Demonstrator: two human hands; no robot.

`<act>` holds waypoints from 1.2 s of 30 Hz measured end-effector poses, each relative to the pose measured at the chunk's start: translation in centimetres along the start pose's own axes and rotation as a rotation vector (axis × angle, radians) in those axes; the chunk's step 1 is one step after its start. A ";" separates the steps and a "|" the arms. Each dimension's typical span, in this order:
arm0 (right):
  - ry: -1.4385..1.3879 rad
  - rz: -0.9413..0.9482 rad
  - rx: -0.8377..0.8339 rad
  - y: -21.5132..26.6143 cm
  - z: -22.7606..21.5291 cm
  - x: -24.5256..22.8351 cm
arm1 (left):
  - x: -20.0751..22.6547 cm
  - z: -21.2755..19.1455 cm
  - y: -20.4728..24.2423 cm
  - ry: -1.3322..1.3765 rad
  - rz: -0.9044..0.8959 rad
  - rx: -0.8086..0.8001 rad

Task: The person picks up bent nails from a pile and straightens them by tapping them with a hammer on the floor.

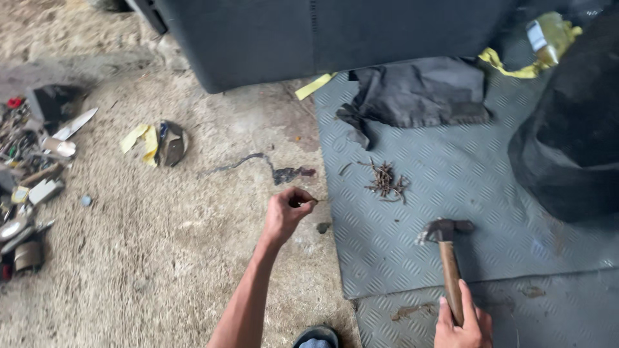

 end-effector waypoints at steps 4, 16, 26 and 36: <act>0.082 -0.020 0.001 0.3 -0.7 -1.2 | 0.6 0.9 0.3 0.252 -0.088 -0.084; 0.356 0.050 0.021 0.1 -0.8 -2.6 | 3.4 6.9 -0.4 0.843 -0.223 -0.353; 0.414 0.074 -0.021 0.2 -0.1 -2.4 | 2.9 9.6 -7.5 0.431 -0.197 -0.135; 0.452 0.075 -0.035 0.0 0.2 -2.4 | 8.6 13.4 -9.5 -0.859 0.340 -0.111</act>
Point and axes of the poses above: each hand's wrist, its own y-axis away from the middle knuckle, its own z-axis out of the palm, x = y × z, the point moved 10 cm from there along -y, towards the middle knuckle, and after that the axes turned 6 degrees about y, right-handed, at the moved point
